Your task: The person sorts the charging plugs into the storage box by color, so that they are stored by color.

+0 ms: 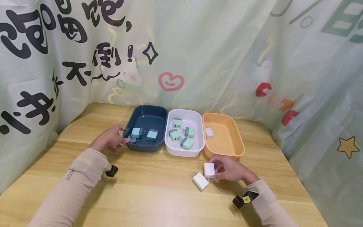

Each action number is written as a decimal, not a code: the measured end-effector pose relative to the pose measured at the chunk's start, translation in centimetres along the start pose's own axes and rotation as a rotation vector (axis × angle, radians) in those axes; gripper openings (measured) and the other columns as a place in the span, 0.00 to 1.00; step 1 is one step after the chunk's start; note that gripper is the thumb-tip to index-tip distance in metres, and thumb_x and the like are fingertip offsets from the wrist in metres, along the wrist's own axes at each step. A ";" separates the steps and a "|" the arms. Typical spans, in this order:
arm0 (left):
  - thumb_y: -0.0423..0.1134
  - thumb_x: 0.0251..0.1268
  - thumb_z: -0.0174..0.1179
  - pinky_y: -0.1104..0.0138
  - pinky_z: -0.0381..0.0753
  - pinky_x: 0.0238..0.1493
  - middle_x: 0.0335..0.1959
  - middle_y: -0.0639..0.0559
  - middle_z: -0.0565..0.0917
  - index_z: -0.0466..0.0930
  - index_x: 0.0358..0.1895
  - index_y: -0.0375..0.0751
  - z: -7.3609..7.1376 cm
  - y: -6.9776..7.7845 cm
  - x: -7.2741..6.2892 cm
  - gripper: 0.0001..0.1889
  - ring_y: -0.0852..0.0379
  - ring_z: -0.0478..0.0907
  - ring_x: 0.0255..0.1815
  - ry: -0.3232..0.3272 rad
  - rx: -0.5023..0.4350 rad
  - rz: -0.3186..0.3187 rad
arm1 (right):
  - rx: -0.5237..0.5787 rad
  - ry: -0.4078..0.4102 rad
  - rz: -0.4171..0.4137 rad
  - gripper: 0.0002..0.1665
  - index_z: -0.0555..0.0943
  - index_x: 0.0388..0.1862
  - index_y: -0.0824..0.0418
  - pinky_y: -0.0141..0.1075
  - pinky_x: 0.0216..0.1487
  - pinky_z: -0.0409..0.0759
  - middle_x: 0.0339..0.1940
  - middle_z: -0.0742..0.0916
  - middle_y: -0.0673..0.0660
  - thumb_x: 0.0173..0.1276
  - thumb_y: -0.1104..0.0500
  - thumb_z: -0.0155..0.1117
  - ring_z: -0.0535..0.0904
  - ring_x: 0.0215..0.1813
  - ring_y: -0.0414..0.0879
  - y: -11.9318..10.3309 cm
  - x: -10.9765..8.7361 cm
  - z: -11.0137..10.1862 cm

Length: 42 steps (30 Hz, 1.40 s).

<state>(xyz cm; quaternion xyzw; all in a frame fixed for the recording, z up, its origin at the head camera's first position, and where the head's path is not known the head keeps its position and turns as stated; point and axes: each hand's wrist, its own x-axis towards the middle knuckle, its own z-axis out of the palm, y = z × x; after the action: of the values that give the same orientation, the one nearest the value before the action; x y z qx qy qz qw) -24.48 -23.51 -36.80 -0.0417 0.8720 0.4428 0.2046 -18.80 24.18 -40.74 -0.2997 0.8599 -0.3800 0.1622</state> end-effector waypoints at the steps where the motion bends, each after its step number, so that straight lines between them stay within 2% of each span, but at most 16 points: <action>1: 0.37 0.69 0.60 0.56 0.84 0.33 0.40 0.38 0.72 0.49 0.71 0.35 0.0 0.0 0.0 0.35 0.44 0.76 0.39 0.000 -0.001 -0.001 | 0.005 -0.001 0.000 0.26 0.75 0.49 0.68 0.36 0.38 0.83 0.42 0.81 0.59 0.53 0.67 0.76 0.82 0.35 0.43 -0.1 -0.1 -0.1; 12: 0.37 0.69 0.60 0.56 0.84 0.33 0.39 0.39 0.71 0.48 0.71 0.35 0.0 0.0 -0.1 0.36 0.46 0.75 0.37 -0.005 -0.008 0.005 | 0.034 -0.026 -0.055 0.24 0.75 0.49 0.66 0.36 0.37 0.83 0.42 0.82 0.57 0.55 0.66 0.75 0.82 0.35 0.44 -1.0 -0.6 -0.9; 26: 0.37 0.69 0.60 0.56 0.84 0.33 0.40 0.39 0.72 0.49 0.71 0.37 -0.2 0.3 -0.1 0.35 0.45 0.76 0.38 -0.008 -0.004 -0.010 | 0.100 -0.024 -0.034 0.25 0.73 0.50 0.69 0.38 0.41 0.83 0.45 0.80 0.63 0.56 0.68 0.73 0.82 0.37 0.48 -1.3 -0.5 -2.0; 38: 0.37 0.69 0.60 0.56 0.84 0.34 0.42 0.38 0.72 0.48 0.72 0.36 -0.2 0.2 0.0 0.36 0.45 0.76 0.39 -0.008 0.006 -0.015 | 0.062 0.026 -0.016 0.25 0.73 0.51 0.69 0.36 0.42 0.83 0.41 0.81 0.63 0.57 0.67 0.73 0.83 0.37 0.47 -1.6 -0.3 -2.9; 42: 0.37 0.69 0.60 0.56 0.84 0.34 0.42 0.38 0.72 0.49 0.72 0.37 -0.2 0.3 -0.1 0.35 0.45 0.76 0.40 -0.004 0.012 -0.019 | 0.068 0.045 -0.013 0.24 0.73 0.51 0.69 0.36 0.42 0.82 0.45 0.81 0.64 0.58 0.68 0.72 0.83 0.37 0.47 -1.6 -0.2 -3.3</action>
<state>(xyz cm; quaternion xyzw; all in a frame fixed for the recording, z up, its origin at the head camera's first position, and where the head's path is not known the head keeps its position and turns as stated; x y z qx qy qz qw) -24.56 -23.48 -36.40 -0.0479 0.8738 0.4357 0.2107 -19.68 25.29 -37.37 -0.2910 0.8480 -0.4167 0.1504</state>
